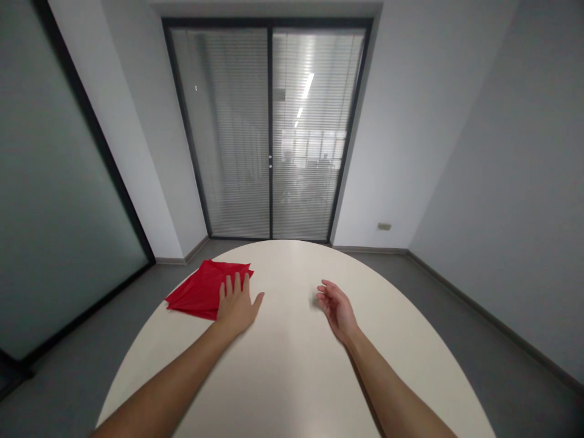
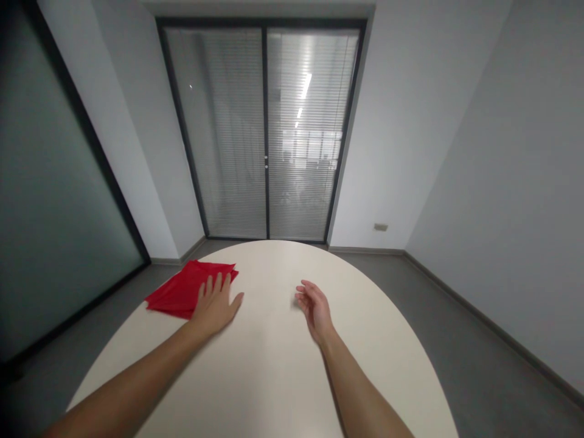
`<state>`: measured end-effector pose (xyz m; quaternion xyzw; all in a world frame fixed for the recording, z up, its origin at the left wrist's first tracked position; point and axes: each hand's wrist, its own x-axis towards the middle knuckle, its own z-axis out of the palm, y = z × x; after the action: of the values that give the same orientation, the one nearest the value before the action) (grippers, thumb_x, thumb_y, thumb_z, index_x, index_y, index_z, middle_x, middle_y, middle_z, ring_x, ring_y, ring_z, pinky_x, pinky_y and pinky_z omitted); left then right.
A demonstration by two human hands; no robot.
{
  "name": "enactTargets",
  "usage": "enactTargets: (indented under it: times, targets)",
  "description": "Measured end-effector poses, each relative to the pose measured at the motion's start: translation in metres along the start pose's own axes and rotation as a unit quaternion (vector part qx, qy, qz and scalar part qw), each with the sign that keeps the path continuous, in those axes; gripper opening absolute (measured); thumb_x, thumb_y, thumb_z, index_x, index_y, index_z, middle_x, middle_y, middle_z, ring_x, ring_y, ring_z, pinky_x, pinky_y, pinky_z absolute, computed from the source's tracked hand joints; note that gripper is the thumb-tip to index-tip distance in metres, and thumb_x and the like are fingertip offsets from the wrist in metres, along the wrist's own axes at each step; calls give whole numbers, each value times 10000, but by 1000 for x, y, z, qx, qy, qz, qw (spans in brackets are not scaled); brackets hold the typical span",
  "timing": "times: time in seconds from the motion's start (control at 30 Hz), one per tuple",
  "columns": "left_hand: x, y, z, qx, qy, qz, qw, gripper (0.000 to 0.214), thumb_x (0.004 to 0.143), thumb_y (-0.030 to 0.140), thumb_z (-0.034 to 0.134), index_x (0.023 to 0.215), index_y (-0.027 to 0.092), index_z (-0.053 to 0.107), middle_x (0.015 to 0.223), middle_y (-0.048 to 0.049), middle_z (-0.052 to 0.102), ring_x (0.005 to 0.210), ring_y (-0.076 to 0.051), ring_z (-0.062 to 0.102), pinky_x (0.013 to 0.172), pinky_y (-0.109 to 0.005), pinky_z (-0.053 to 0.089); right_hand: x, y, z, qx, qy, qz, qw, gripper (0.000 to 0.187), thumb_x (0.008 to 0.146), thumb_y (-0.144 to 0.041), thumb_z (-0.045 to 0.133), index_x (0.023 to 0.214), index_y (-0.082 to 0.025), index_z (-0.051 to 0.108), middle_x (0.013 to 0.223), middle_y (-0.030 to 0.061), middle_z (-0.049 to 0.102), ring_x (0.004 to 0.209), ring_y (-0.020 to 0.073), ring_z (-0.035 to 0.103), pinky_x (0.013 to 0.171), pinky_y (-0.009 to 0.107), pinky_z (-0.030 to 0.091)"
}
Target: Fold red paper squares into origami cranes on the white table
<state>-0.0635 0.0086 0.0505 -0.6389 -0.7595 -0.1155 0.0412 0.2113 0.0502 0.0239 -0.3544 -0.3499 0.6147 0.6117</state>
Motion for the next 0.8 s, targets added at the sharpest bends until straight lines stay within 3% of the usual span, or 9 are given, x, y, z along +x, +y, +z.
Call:
enactTargets:
  times: [0.1,0.2,0.3,0.37,0.43,0.57,0.67,0.73,0.8]
  targets:
    - [-8,33,12,-28,43,117,992,703,981,459,416,1579,112,291,1669,-155,217,1547,-346,156,1247,-494,154,1,3,-3,-211,44,-120,969,306,803,-458,665,964,-198,683,971,80,751,849,220,705,860,388,563]
    - [-9,47,31,-65,-12,150,986,643,984,429,423,1559,152,352,1660,-137,254,1535,-316,222,1234,-466,222,-3,6,-3,-490,28,-180,852,443,891,-463,534,1195,-173,676,1236,141,701,1177,286,634,1081,458,435]
    - [-6,45,44,-82,-40,156,983,583,997,435,388,1521,184,433,1627,-126,345,1517,-313,277,1232,-494,225,-9,11,2,-685,-6,-149,713,655,916,-536,507,1465,-179,516,1589,137,403,1498,337,302,1209,520,232]
    - [-3,39,46,-88,-37,166,981,578,987,457,407,1510,213,454,1616,-113,371,1509,-316,295,1226,-502,235,-11,15,8,-756,-30,-97,647,726,941,-602,451,1540,-192,416,1649,123,278,1542,349,169,1224,551,148]
    - [0,35,45,-94,-36,178,979,580,977,481,426,1500,233,468,1606,-106,392,1498,-314,319,1221,-497,247,-11,18,13,-795,-45,-64,601,763,955,-628,405,1573,-184,346,1663,129,225,1548,357,132,1225,560,109]
    - [3,33,46,-101,-34,172,979,584,975,476,426,1504,232,463,1622,-97,364,1516,-316,275,1239,-499,207,-7,17,23,-818,-54,-49,571,766,967,-612,380,1585,-166,311,1663,146,219,1542,369,153,1215,569,126]
    - [6,36,50,-98,-42,158,982,590,975,478,419,1515,240,446,1636,-89,337,1533,-324,226,1249,-516,170,-4,12,26,-813,-36,-87,574,708,949,-575,436,1519,-153,443,1606,176,358,1504,370,273,1206,582,133]
    - [7,37,52,-95,-50,155,982,590,977,477,409,1518,243,442,1639,-87,332,1535,-326,220,1250,-523,165,0,9,27,-803,-56,-125,580,586,959,-502,443,1426,-167,556,1533,163,480,1463,318,367,1226,540,106]
    - [8,38,53,-94,-54,156,982,589,977,473,405,1517,240,445,1639,-87,332,1535,-329,219,1249,-528,167,3,10,25,-791,-67,-118,597,607,950,-504,460,1452,-171,530,1561,155,443,1479,312,342,1220,523,160]
